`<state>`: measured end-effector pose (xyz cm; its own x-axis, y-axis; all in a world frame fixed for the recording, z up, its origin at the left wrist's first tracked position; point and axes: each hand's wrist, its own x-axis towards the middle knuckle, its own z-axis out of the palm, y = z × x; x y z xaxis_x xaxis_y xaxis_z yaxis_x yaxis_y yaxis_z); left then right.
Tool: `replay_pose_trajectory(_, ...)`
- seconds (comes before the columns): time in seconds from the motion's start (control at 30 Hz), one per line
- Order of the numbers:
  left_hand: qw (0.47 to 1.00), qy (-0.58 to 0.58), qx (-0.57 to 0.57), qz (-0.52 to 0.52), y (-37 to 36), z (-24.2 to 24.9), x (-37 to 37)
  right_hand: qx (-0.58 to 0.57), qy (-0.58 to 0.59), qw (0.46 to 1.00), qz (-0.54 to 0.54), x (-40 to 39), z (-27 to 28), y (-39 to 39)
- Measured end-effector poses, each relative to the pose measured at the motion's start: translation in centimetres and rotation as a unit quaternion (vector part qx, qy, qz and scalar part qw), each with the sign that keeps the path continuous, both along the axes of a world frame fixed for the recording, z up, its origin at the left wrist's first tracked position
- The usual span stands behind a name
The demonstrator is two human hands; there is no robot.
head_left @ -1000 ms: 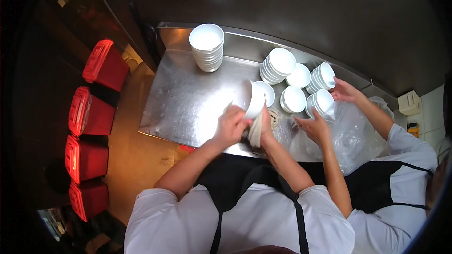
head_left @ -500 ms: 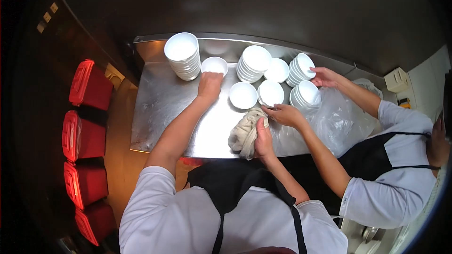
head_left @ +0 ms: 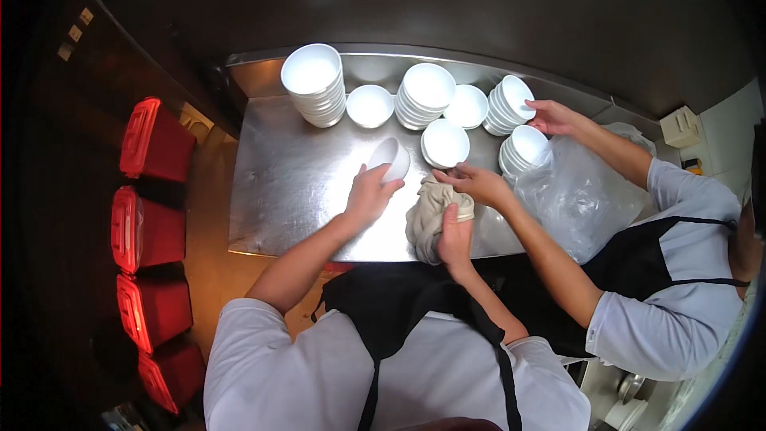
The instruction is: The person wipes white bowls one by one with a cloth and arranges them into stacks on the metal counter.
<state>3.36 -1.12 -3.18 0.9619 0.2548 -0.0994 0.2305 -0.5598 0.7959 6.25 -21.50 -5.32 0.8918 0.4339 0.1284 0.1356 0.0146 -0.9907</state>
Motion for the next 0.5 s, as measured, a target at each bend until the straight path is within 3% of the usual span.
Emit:
replay_pose_trajectory(0.07,0.964,-0.046,-0.253,0.071,-1.2,-0.8,-1.4,-0.033,-0.078,0.996,0.038,-1.2,-1.2,1.6)
replay_pose_trajectory(0.1,0.919,-0.070,-0.374,0.105,-2.0,-1.1,-2.3,-0.094,-0.176,0.978,0.068,-1.8,1.2,3.0)
replay_pose_trajectory(0.13,0.918,-0.125,-0.371,0.061,-2.6,-1.3,-3.1,-0.125,-0.262,0.956,0.045,-2.1,2.5,4.4)
replay_pose_trajectory(0.17,0.857,-0.168,-0.480,0.083,-3.7,0.3,-3.6,-0.156,-0.346,0.925,0.021,-2.1,3.4,5.6)
replay_pose_trajectory(0.23,0.871,-0.145,-0.469,0.005,-2.6,0.9,-5.6,-0.050,-0.164,0.985,0.023,-0.1,5.1,7.7)
replay_pose_trajectory(0.27,0.870,-0.158,-0.468,0.002,-2.7,1.4,-6.3,0.002,-0.066,0.997,0.026,0.5,5.5,8.4)
replay_pose_trajectory(0.3,0.868,-0.172,-0.467,0.000,-2.9,2.2,-6.8,0.066,0.105,0.991,0.053,1.0,5.4,8.5)
replay_pose_trajectory(0.37,0.876,-0.244,-0.415,0.032,-2.7,3.0,-7.2,0.184,0.421,0.883,0.098,1.9,5.5,8.8)
replay_pose_trajectory(0.4,0.881,-0.280,-0.376,0.066,-3.0,2.9,-6.8,0.214,0.399,0.891,0.036,-0.5,6.8,9.9)
replay_pose_trajectory(0.43,0.880,-0.316,-0.339,0.101,-3.1,2.8,-6.5,0.245,0.343,0.907,0.012,-2.1,4.8,10.7)
replay_pose_trajectory(0.47,0.916,-0.279,-0.229,0.172,-2.3,2.5,-6.2,0.147,0.179,0.973,0.003,-4.1,3.0,10.9)
replay_pose_trajectory(0.5,0.924,-0.266,-0.224,0.160,-1.5,1.8,-6.0,0.043,0.008,0.999,-0.006,-5.3,2.1,10.8)
